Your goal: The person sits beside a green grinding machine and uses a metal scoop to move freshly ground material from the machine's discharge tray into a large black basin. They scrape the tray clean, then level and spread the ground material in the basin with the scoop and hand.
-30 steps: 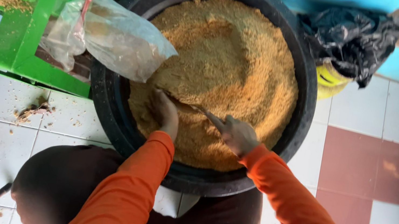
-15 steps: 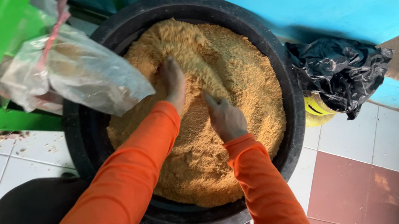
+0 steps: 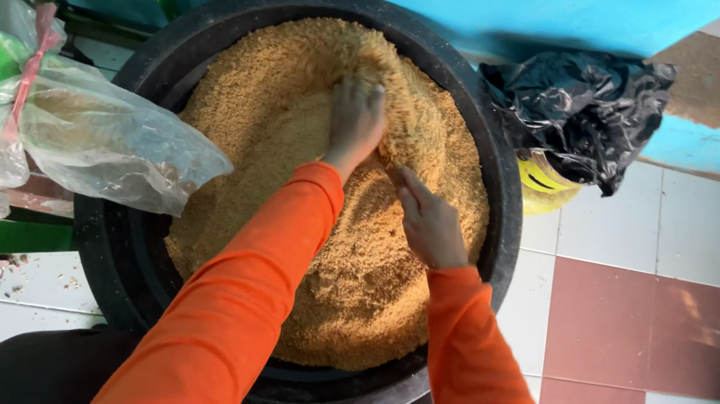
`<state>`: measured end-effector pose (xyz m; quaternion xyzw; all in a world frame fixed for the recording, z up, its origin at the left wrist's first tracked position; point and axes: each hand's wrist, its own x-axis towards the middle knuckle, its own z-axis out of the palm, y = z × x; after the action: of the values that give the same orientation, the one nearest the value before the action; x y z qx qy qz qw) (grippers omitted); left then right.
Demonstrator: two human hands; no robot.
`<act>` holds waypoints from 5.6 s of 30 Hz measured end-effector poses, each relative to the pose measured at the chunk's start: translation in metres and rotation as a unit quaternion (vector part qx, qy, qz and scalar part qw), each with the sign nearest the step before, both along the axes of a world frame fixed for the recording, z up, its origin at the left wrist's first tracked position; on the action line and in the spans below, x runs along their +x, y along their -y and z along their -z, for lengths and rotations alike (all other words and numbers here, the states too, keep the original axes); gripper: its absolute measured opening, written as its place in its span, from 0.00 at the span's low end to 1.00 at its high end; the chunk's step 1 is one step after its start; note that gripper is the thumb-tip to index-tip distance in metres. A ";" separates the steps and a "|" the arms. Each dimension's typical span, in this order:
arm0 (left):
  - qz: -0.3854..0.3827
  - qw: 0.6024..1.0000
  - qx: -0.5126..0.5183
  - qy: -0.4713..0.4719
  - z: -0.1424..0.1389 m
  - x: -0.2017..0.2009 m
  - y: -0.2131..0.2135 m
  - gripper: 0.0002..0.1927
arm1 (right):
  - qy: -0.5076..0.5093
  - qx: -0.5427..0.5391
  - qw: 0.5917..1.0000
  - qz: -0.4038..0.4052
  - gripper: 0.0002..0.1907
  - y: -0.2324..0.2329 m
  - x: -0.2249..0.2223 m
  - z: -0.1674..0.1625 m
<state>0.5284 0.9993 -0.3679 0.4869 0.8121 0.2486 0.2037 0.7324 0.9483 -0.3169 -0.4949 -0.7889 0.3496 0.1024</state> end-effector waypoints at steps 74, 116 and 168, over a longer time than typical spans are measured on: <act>-0.278 0.939 0.154 0.129 0.047 -0.024 0.235 0.23 | -0.047 0.107 0.991 -0.064 0.29 0.241 0.074 -0.012; 0.202 0.951 0.199 0.123 0.002 0.018 0.174 0.19 | -0.002 0.007 1.000 0.005 0.23 0.238 0.118 -0.069; -0.278 0.680 0.087 0.673 0.004 0.004 0.206 0.48 | 0.029 0.003 0.996 -0.090 0.23 0.193 0.105 -0.069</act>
<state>0.5324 0.7938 -0.3723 -0.0438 0.5293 0.6238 0.5734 0.8377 0.7555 -0.2475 -0.4318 -0.8336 0.3410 0.0492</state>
